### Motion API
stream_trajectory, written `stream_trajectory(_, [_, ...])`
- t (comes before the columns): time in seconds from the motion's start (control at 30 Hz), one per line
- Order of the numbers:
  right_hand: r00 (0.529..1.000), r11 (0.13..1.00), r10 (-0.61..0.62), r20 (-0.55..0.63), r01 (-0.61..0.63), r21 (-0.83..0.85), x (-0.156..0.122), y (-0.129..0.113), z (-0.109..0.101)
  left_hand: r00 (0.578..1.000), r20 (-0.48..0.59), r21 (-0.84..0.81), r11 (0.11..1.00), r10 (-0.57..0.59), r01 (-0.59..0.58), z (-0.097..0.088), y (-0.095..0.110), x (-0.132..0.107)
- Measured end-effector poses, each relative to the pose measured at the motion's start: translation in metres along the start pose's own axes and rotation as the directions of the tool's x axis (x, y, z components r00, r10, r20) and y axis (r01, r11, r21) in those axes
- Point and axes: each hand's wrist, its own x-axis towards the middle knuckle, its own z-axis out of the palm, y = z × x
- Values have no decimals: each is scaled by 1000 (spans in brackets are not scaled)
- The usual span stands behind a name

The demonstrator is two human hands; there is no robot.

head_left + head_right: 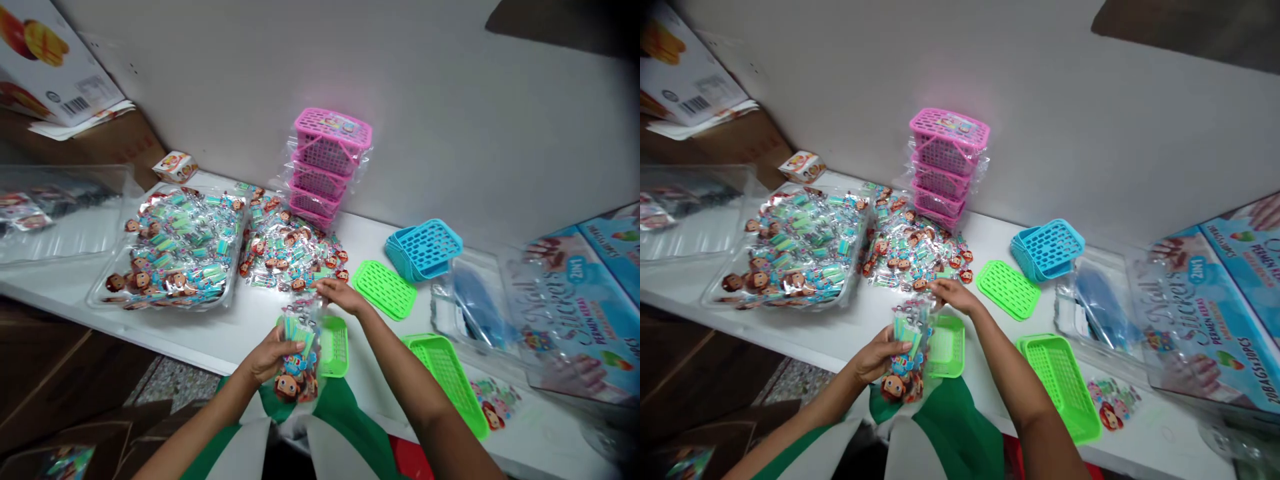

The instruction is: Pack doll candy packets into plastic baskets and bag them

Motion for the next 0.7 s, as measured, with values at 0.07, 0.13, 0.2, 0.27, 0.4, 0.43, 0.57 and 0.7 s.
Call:
stream_trajectory(0.07, [973,948,69,-222,-133,-288,19,20,2,998,-53,-30,999,15,-17,-7,-2,-5])
stream_trajectory(0.13, [951,785,15,-310,-203,-586,38,36,2,995,-101,-41,999,24,-28,-15,1,-8])
stream_trajectory(0.2, [972,638,-34,-234,-159,-754,54,44,1,992,-128,-45,999,14,-20,-21,5,-9])
stream_trajectory(0.27, [988,585,-32,-149,-102,-805,62,47,-4,990,-140,-53,999,4,-12,-27,9,-10])
stream_trajectory(0.4, [994,580,-11,-107,-81,-810,57,51,-23,987,-157,-65,998,16,-27,-32,11,-9])
stream_trajectory(0.43, [994,576,-10,-113,-87,-813,53,52,-28,986,-165,-64,997,22,-33,-32,10,-8])
stream_trajectory(0.57, [988,564,-32,-150,-106,-819,49,56,-26,989,-146,-68,997,22,-33,-26,7,-6])
stream_trajectory(0.7, [989,552,-11,-148,-117,-825,64,55,-9,996,-91,-64,998,1,-6,-19,3,-13])
